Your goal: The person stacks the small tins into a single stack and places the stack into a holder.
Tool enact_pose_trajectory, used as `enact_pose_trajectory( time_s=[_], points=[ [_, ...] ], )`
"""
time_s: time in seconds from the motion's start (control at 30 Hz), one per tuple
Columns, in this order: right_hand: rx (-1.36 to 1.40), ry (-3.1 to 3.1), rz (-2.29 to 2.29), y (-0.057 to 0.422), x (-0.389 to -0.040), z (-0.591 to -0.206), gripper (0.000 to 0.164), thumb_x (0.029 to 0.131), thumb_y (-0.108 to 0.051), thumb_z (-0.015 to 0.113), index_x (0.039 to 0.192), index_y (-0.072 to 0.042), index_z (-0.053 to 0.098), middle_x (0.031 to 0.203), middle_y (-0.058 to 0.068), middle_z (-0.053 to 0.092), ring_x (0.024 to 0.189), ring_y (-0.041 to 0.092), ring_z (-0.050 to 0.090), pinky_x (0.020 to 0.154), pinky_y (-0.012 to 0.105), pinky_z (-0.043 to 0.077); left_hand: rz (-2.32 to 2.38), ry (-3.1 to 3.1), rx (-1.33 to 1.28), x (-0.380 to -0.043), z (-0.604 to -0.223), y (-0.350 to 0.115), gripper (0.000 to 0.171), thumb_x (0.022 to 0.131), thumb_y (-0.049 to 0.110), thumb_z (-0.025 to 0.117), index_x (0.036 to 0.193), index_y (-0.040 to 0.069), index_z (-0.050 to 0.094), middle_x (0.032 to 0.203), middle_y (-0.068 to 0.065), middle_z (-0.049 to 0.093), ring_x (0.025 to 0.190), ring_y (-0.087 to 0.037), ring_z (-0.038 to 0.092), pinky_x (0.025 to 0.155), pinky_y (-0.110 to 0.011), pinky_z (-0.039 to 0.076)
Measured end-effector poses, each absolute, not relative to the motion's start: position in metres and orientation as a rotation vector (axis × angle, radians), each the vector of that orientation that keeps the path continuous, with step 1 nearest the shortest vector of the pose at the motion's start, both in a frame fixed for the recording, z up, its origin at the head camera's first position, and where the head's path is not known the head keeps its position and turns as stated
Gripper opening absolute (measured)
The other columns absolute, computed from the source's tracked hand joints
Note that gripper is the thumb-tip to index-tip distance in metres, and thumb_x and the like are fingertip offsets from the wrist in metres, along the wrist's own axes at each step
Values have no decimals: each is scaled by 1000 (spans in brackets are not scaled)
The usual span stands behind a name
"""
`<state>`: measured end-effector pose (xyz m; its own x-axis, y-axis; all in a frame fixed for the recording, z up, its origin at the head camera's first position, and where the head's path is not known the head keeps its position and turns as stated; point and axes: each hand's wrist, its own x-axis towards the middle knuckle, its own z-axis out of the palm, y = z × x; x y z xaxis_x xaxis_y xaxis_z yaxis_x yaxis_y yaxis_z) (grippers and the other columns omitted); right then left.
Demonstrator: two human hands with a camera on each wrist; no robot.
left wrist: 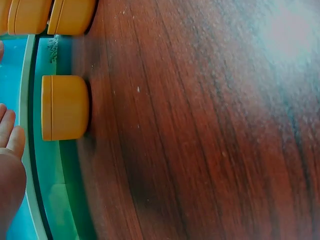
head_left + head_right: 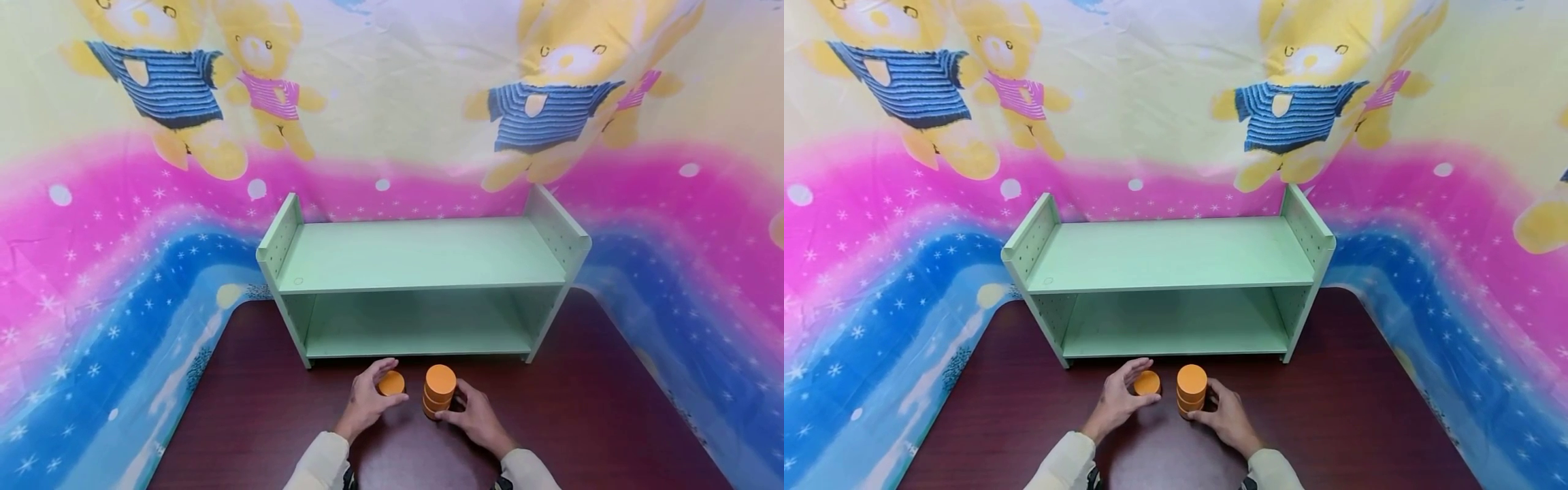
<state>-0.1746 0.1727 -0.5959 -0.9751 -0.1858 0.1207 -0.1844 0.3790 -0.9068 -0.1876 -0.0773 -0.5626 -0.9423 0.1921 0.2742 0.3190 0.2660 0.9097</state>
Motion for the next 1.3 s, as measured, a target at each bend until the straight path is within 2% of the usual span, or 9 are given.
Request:
enact_pose_trajectory(
  time_s=[0.1,0.27,0.5,0.97,1.3],
  points=[
    [-346,2602,-1720,172,-175,-595,61,71,-9,91,123,0,60,122,18,66,119,39,60,99,44,51,-1736,-2405,-503,-189,-565,-78,68,70,7,91,130,-1,60,129,-17,65,120,-33,61,102,-39,50],
    [-333,2590,-1733,172,-174,-595,61,70,-8,91,122,-1,61,122,17,66,119,38,60,100,43,51,-1755,-2399,-488,-189,-567,-79,68,70,6,91,130,-3,59,129,-21,64,120,-35,60,103,-42,49],
    [-320,2586,-1742,172,-174,-594,60,71,-8,91,122,-1,61,122,17,66,120,37,60,100,44,50,-1797,-2434,-419,-190,-569,-81,68,72,7,90,131,0,59,131,-17,63,124,-34,58,105,-45,46],
    [-319,2569,-1746,172,-174,-595,62,71,-7,90,125,-1,60,124,18,65,121,38,59,100,44,50,-1797,-2445,-375,-191,-579,-84,70,72,5,90,132,-5,57,132,-22,61,125,-37,56,104,-49,45],
    [-323,2572,-1740,173,-174,-594,62,72,-8,90,125,-1,60,124,19,65,122,39,58,100,44,50,-1729,-2487,-352,-190,-584,-85,68,71,3,90,131,-5,58,130,-19,63,122,-40,58,101,-49,48]
  ],
)
